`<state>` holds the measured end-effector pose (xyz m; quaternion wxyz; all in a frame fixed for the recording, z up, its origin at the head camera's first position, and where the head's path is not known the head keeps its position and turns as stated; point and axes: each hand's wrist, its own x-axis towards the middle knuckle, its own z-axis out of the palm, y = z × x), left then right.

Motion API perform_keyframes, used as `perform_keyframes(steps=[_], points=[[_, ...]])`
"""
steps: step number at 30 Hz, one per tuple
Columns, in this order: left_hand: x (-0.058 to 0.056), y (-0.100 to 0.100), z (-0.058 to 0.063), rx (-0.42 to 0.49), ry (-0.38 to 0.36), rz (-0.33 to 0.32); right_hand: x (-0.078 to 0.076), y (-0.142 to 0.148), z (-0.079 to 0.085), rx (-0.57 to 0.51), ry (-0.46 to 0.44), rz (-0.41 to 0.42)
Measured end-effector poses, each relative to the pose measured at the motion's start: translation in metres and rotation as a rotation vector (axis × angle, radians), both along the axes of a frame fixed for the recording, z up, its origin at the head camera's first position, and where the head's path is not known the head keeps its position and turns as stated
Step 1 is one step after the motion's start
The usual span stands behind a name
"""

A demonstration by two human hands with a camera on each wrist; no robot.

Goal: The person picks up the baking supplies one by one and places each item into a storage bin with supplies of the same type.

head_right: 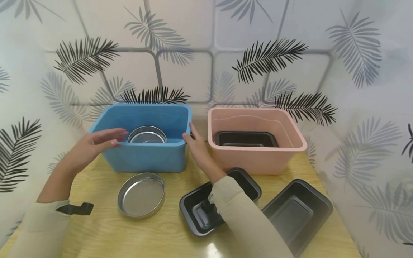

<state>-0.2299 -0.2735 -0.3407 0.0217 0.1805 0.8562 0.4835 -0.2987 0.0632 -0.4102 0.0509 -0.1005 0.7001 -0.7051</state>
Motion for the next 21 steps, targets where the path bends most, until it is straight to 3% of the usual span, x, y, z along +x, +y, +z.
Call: perform_keyframes(steps=[4, 9, 17, 21], points=[[0.023, -0.012, -0.009, -0.044, 0.042, 0.015, 0.000, -0.001, 0.000, 0.008, -0.001, -0.007], [0.043, -0.024, -0.028, -0.036, 0.044, 0.031, 0.000, -0.001, 0.001, 0.015, 0.001, -0.022], [0.074, -0.028, -0.075, -0.013, -0.017, 0.050, 0.000, -0.002, 0.001, 0.004, -0.004, -0.009], [0.081, -0.023, -0.093, 0.038, -0.072, 0.055, -0.001, -0.002, 0.000, -0.003, 0.002, -0.011]])
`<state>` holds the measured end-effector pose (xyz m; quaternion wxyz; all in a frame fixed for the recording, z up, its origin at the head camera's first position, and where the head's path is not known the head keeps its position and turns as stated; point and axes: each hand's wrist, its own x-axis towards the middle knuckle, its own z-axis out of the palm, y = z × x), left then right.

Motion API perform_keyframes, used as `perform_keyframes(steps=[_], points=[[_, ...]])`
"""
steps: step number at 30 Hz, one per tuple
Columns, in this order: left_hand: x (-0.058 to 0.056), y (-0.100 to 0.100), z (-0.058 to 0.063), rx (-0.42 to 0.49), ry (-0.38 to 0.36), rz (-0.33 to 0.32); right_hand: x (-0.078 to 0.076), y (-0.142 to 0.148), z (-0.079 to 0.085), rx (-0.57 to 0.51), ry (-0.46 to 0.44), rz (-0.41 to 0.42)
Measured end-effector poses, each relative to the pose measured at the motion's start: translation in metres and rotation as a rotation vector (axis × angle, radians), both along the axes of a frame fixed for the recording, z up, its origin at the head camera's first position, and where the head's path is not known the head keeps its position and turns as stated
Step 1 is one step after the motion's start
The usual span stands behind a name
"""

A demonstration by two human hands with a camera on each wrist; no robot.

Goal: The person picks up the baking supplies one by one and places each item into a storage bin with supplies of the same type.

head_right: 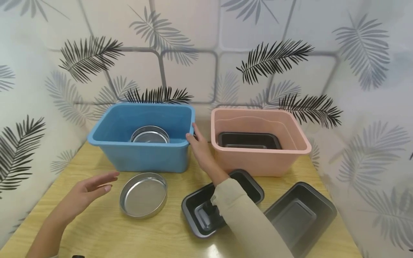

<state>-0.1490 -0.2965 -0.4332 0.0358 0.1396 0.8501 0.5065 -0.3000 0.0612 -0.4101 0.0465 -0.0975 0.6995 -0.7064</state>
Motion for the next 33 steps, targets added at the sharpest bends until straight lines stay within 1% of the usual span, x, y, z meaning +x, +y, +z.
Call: perform_keyframes(steps=[3, 5, 8, 11, 14, 18, 23, 27, 30, 33], points=[[0.001, 0.002, -0.012, 0.044, -0.049, -0.003, 0.001, -0.001, -0.001, -0.014, 0.000, -0.002], [-0.001, 0.002, -0.019, 0.071, -0.074, -0.012, 0.001, -0.001, 0.000, -0.024, 0.001, 0.004], [-0.004, 0.002, -0.029, 0.101, -0.083, -0.037, 0.001, 0.000, 0.000, -0.029, 0.000, 0.011], [-0.009, 0.003, -0.035, 0.102, -0.078, -0.058, 0.001, 0.000, 0.001, -0.033, -0.002, 0.011], [-0.014, 0.005, -0.040, 0.073, -0.101, -0.069, 0.000, 0.000, 0.001, -0.036, -0.005, 0.008], [-0.019, 0.006, -0.045, 0.034, -0.147, -0.102, 0.001, -0.001, 0.001, -0.039, -0.010, 0.011], [-0.028, 0.005, -0.048, 0.003, -0.155, -0.144, 0.001, 0.000, 0.000, -0.047, -0.012, 0.009], [-0.034, 0.004, -0.054, -0.006, -0.181, -0.194, 0.001, 0.001, 0.000, -0.057, -0.008, 0.005], [-0.036, 0.004, -0.058, -0.020, -0.207, -0.203, 0.001, 0.000, 0.000, -0.059, -0.008, 0.012], [-0.036, 0.004, -0.060, -0.049, -0.209, -0.200, 0.002, 0.000, 0.001, -0.057, -0.009, 0.019]])
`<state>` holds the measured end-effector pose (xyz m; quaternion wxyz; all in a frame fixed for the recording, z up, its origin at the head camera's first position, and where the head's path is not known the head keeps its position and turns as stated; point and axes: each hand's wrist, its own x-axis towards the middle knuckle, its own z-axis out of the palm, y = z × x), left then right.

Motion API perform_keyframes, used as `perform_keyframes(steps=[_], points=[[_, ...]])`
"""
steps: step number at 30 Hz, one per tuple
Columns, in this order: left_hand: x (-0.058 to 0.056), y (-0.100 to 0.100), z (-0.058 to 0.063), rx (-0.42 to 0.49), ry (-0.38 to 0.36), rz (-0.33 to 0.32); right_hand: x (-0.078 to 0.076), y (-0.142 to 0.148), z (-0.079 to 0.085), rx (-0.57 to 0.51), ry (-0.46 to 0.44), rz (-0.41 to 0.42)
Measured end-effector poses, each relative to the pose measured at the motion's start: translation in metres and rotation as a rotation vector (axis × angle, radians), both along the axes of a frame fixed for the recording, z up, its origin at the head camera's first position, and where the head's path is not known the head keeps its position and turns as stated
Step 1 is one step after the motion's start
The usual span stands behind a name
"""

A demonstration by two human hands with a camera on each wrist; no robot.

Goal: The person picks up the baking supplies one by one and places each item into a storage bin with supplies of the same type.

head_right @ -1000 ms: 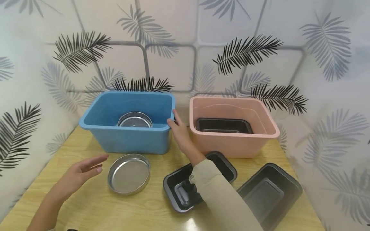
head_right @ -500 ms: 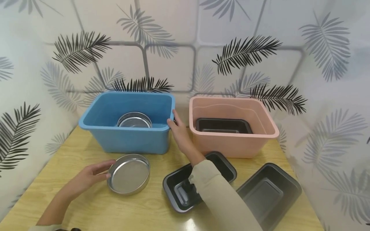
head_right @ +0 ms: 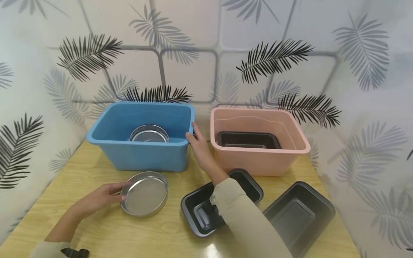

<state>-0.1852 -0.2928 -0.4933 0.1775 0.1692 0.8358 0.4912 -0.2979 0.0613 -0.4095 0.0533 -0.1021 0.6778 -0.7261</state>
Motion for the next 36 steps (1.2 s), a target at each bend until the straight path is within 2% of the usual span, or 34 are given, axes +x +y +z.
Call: perform_keyframes(steps=[6, 10, 19, 25, 29, 36], points=[[0.002, 0.001, 0.003, -0.028, 0.014, 0.002, 0.000, -0.001, 0.000, -0.001, 0.000, 0.002], [0.003, 0.002, 0.007, -0.015, 0.038, 0.035, 0.000, -0.001, 0.000, -0.003, 0.001, 0.007], [0.006, 0.001, 0.012, 0.135, -0.013, 0.058, -0.001, -0.001, -0.001, -0.011, -0.004, 0.006], [0.007, 0.000, 0.013, 0.188, -0.006, 0.044, 0.000, -0.001, -0.001, 0.000, 0.000, 0.005], [0.008, 0.000, 0.015, 0.171, 0.007, 0.048, 0.000, 0.000, 0.000, 0.005, 0.002, 0.005], [0.010, -0.004, 0.025, 0.091, 0.071, 0.110, 0.000, 0.000, 0.001, 0.003, -0.002, 0.010]])
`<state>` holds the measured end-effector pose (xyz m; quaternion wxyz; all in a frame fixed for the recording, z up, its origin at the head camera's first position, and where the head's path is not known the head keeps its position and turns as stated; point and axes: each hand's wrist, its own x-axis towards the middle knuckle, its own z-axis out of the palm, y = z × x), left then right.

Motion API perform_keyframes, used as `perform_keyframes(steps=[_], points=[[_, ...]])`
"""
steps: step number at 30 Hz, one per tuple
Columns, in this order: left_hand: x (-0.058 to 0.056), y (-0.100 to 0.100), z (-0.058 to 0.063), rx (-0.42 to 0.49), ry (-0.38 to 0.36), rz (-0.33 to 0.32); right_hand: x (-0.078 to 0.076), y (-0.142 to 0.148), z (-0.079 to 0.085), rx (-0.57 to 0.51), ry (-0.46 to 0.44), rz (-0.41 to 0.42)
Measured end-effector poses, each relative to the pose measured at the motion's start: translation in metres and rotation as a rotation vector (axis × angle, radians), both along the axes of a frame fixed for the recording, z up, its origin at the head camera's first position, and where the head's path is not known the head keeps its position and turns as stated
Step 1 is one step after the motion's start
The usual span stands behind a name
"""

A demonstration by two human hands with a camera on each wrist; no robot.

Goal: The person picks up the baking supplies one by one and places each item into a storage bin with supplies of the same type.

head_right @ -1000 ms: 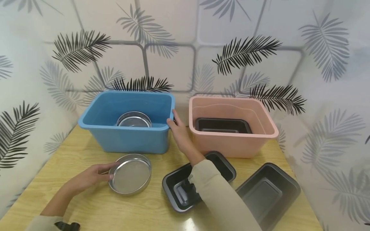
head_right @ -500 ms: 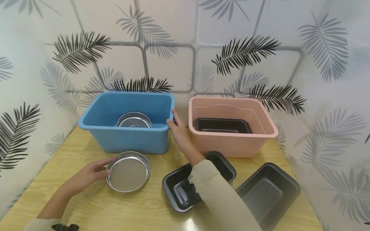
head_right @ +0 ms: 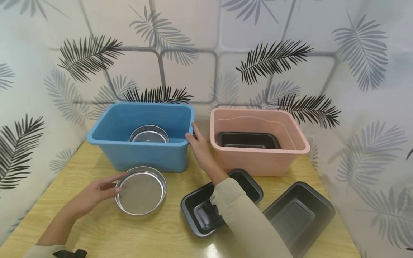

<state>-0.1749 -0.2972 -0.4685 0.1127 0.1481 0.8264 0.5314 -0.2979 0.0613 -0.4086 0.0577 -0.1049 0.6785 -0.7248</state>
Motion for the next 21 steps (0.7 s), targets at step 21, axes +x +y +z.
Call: perform_keyframes(steps=[21], points=[[0.015, -0.010, 0.074, -0.051, 0.117, 0.039, 0.000, 0.000, 0.000, -0.002, 0.003, -0.001]])
